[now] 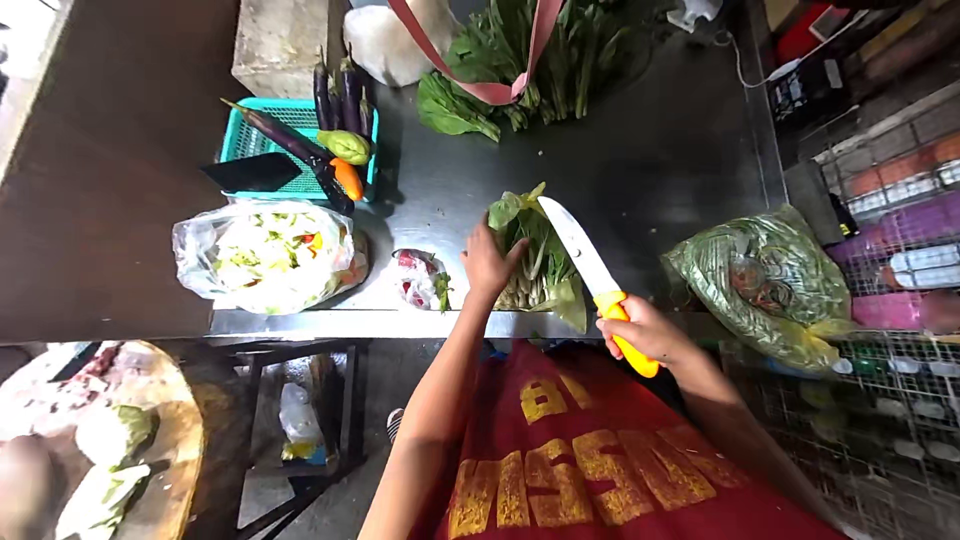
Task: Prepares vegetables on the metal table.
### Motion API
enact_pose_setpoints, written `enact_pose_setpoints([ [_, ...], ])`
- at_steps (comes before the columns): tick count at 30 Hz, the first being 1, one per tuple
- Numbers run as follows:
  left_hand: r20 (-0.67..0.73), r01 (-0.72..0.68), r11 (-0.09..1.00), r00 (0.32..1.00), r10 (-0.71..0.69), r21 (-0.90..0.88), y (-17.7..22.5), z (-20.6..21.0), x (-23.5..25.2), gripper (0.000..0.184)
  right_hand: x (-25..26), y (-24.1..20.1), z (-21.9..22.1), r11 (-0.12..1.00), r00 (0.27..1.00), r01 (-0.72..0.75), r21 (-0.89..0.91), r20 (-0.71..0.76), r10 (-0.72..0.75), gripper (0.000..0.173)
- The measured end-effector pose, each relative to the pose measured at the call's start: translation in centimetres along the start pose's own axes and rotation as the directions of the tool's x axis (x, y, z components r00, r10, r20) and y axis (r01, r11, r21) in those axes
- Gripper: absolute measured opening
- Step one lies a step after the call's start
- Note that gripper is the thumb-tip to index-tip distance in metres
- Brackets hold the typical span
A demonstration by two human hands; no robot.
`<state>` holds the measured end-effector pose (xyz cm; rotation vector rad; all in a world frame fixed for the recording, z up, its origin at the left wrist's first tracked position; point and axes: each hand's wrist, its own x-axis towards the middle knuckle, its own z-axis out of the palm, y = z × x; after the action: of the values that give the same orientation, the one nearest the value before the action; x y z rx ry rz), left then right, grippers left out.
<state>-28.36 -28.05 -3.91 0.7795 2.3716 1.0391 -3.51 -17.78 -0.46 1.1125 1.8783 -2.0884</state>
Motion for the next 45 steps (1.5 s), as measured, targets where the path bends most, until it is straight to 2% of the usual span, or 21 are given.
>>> enact_pose_setpoints([
  [1, 0.037, 0.021, 0.996, 0.999, -0.024, 0.083, 0.9, -0.3, 0.6, 0.069, 0.3, 0.2, 0.5, 0.999, 0.999, -0.036, 0.01, 0.016, 0.036, 0.017],
  [3, 0.078, 0.05, 0.982, 0.995, -0.065, 0.184, 2.2, -1.0, 1.8, 0.039, 0.8, 0.5, 1.1, 0.995, 0.995, -0.093, 0.024, 0.039, 0.092, 0.016],
  [4, 0.084, 0.054, 0.979, 0.994, -0.072, 0.195, 2.6, -1.4, 2.2, 0.034, 1.1, 0.7, 1.1, 0.993, 0.993, -0.113, 0.026, 0.049, 0.111, 0.016],
  [8, 0.052, 0.03, 0.984, 0.998, -0.04, 0.178, 3.2, -2.4, 2.0, 0.031, 2.6, 1.1, 1.4, 0.988, 0.985, -0.147, 0.039, 0.096, 0.142, 0.014],
  [11, -0.025, -0.032, 0.984, 0.999, 0.037, 0.174, 2.8, -2.1, 0.9, 0.03, 4.0, 0.3, 1.6, 0.991, 0.984, -0.124, 0.055, 0.133, 0.116, 0.011],
  [14, -0.079, -0.138, 0.972, 0.985, 0.155, 0.189, 2.3, -1.4, -0.2, 0.031, 5.2, -1.7, 1.6, 0.993, 0.984, -0.11, 0.035, 0.144, 0.104, 0.009],
  [18, -0.132, -0.344, 0.918, 0.919, 0.372, 0.197, 0.6, -0.4, -1.3, 0.024, 6.9, -2.9, 0.4, 0.995, 0.975, -0.093, 0.046, 0.209, 0.081, 0.011],
  [20, -0.136, -0.294, 0.944, 0.94, 0.314, 0.149, 0.3, -1.0, -2.0, 0.025, 6.9, -3.1, -1.4, 0.995, 0.97, -0.066, 0.078, 0.24, 0.045, 0.012],
  [22, -0.208, -0.153, 0.988, 0.966, 0.156, 0.032, -0.6, -1.4, -2.0, 0.028, 6.4, -2.8, -3.8, 0.988, 0.978, -0.023, 0.152, 0.209, -0.01, 0.015],
  [24, -0.318, -0.011, 0.997, 0.948, -0.012, -0.071, -2.1, -1.4, -1.5, 0.032, 6.0, -2.6, -6.5, 0.97, 0.995, 0.05, 0.238, 0.07, -0.069, 0.017],
  [25, -0.324, 0.042, 0.994, 0.943, -0.074, -0.104, -2.5, -1.4, -1.6, 0.034, 5.7, -2.7, -7.9, 0.965, 0.996, 0.09, 0.245, -0.015, -0.089, 0.017],
  [27, -0.274, 0.101, 0.979, 0.95, -0.148, -0.177, -3.0, -1.2, -2.1, 0.035, 5.2, -3.3, -9.6, 0.976, 0.982, 0.136, 0.172, -0.153, -0.11, 0.014],
  [31, -0.216, 0.197, 0.916, 0.934, -0.284, -0.35, -3.8, 0.0, -2.1, 0.034, 5.6, -2.6, -9.0, 0.995, 0.976, 0.092, -0.027, -0.195, -0.096, 0.009],
  [32, -0.223, 0.218, 0.896, 0.921, -0.32, -0.387, -4.2, 0.4, -1.5, 0.032, 6.2, -1.9, -8.5, 0.989, 0.969, 0.099, -0.11, -0.216, -0.121, 0.014],
  [34, -0.179, 0.256, 0.859, 0.914, -0.364, -0.443, -4.2, 0.3, -1.8, 0.031, 7.7, -0.2, -8.1, 0.958, 0.956, 0.071, -0.277, -0.254, -0.145, 0.034],
  [36, -0.112, 0.272, 0.867, 0.931, -0.346, -0.418, -3.7, -0.5, -3.1, 0.037, 10.0, 2.1, -8.4, 0.956, 0.952, 0.015, -0.291, -0.29, -0.103, 0.041],
  [38, 0.002, 0.325, 0.878, 0.938, -0.347, -0.352, -2.9, -1.1, -4.3, 0.052, 12.2, 4.3, -8.9, 0.961, 0.923, -0.057, -0.271, -0.38, -0.053, 0.043],
  [40, 0.108, 0.365, 0.89, 0.931, -0.349, -0.272, -3.0, -1.8, -4.9, 0.061, 13.4, 4.3, -9.2, 0.946, 0.878, -0.13, -0.297, -0.478, -0.029, 0.048],
  [42, 0.109, 0.369, 0.909, 0.929, -0.354, -0.195, -4.0, -2.6, -4.9, 0.06, 13.9, 3.5, -9.4, 0.917, 0.841, -0.194, -0.349, -0.541, -0.028, 0.052],
  [45, 0.018, 0.39, 0.912, 0.92, -0.391, -0.128, -5.6, -3.4, -4.9, 0.051, 13.6, 2.0, -9.5, 0.909, 0.803, -0.248, -0.335, -0.596, 0.0, 0.054],
])
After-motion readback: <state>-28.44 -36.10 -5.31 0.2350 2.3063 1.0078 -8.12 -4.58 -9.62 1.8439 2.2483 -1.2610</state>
